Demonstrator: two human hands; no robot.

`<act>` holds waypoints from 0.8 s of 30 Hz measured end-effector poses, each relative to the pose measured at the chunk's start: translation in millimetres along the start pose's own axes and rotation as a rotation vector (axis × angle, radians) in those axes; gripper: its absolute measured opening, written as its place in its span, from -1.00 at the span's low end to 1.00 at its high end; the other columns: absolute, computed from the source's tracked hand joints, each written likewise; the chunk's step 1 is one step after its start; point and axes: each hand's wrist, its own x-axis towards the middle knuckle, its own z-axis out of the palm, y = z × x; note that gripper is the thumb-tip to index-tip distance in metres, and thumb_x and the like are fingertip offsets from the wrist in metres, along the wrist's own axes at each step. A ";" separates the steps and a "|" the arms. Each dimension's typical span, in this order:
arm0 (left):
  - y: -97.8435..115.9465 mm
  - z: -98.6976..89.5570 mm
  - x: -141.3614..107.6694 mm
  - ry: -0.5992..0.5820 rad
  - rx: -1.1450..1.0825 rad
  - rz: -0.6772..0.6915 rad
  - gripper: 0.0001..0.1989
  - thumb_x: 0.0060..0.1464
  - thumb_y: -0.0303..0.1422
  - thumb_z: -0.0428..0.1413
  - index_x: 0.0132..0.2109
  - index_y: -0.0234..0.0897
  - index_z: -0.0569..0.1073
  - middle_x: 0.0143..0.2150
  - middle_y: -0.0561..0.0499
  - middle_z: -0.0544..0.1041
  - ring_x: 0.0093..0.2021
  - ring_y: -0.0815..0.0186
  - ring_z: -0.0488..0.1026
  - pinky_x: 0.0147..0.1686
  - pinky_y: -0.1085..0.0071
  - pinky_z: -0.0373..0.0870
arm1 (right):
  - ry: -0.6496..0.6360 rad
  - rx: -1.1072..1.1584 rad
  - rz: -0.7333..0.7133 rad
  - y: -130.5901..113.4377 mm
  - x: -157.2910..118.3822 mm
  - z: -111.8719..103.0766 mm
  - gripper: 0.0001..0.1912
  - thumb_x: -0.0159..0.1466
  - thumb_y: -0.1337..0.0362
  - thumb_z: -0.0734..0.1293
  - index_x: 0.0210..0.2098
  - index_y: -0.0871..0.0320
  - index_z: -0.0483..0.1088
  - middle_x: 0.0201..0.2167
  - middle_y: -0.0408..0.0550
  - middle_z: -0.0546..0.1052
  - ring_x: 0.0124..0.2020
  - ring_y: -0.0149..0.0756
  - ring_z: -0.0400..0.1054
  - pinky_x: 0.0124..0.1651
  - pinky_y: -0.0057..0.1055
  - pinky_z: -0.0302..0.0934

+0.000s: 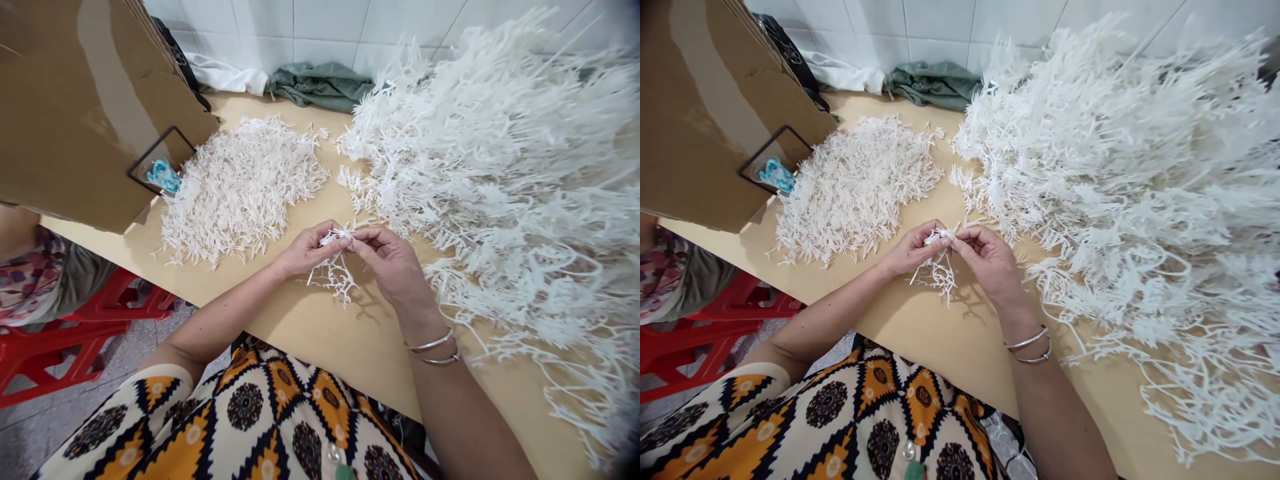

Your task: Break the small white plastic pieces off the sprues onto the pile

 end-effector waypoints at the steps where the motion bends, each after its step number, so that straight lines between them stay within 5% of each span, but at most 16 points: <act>1: 0.4 -0.3 0.0 -0.008 0.004 0.001 -0.55 0.27 0.05 0.24 -0.16 -0.30 0.45 -0.32 0.05 0.52 -0.37 0.46 0.33 -0.27 0.48 0.27 | 0.019 0.016 0.000 0.8 0.8 -0.6 -0.88 0.26 0.18 0.54 -0.25 0.03 0.57 -0.31 -0.16 0.63 -0.26 -0.34 0.52 -0.09 -0.34 0.42; 6: 2.4 -1.5 -0.2 -0.005 0.035 -0.011 -0.56 0.29 0.05 0.22 -0.19 -0.30 0.46 -0.32 0.04 0.53 -0.37 0.45 0.34 -0.28 0.47 0.26 | 0.071 -0.065 -0.019 2.4 1.3 -0.4 -0.87 0.24 0.17 0.51 -0.28 0.05 0.55 -0.32 -0.13 0.63 -0.27 -0.28 0.51 -0.12 -0.28 0.42; 12: 0.4 -2.6 -1.1 0.001 0.111 -0.002 -0.57 0.26 0.02 0.26 -0.21 -0.31 0.47 -0.34 0.04 0.52 -0.35 0.44 0.35 -0.28 0.46 0.25 | 0.267 -0.507 -0.132 3.6 -1.1 8.9 -0.93 0.22 0.22 0.45 -0.33 0.05 0.49 -0.30 -0.08 0.65 -0.26 -0.20 0.53 -0.06 -0.18 0.43; 19: -2.0 -1.5 -0.1 0.033 -0.020 -0.081 -0.51 0.19 0.08 0.29 -0.21 -0.30 0.44 -0.37 0.08 0.52 -0.44 0.48 0.33 -0.38 0.49 0.25 | 0.259 -0.804 -0.368 7.7 3.8 13.6 -0.97 0.33 0.25 0.34 -0.27 0.03 0.44 -0.25 -0.02 0.70 -0.18 -0.12 0.59 -0.01 -0.17 0.44; 24: 3.9 -0.1 -3.4 0.024 -0.116 -0.127 -0.47 0.12 0.10 0.34 -0.25 -0.29 0.41 -0.44 0.12 0.50 -0.50 0.49 0.37 -0.43 0.51 0.29 | 0.307 -0.809 -0.387 15.2 11.5 2.5 -0.91 0.38 0.20 0.31 -0.25 0.02 0.44 -0.23 0.01 0.69 -0.17 -0.09 0.58 0.00 -0.15 0.42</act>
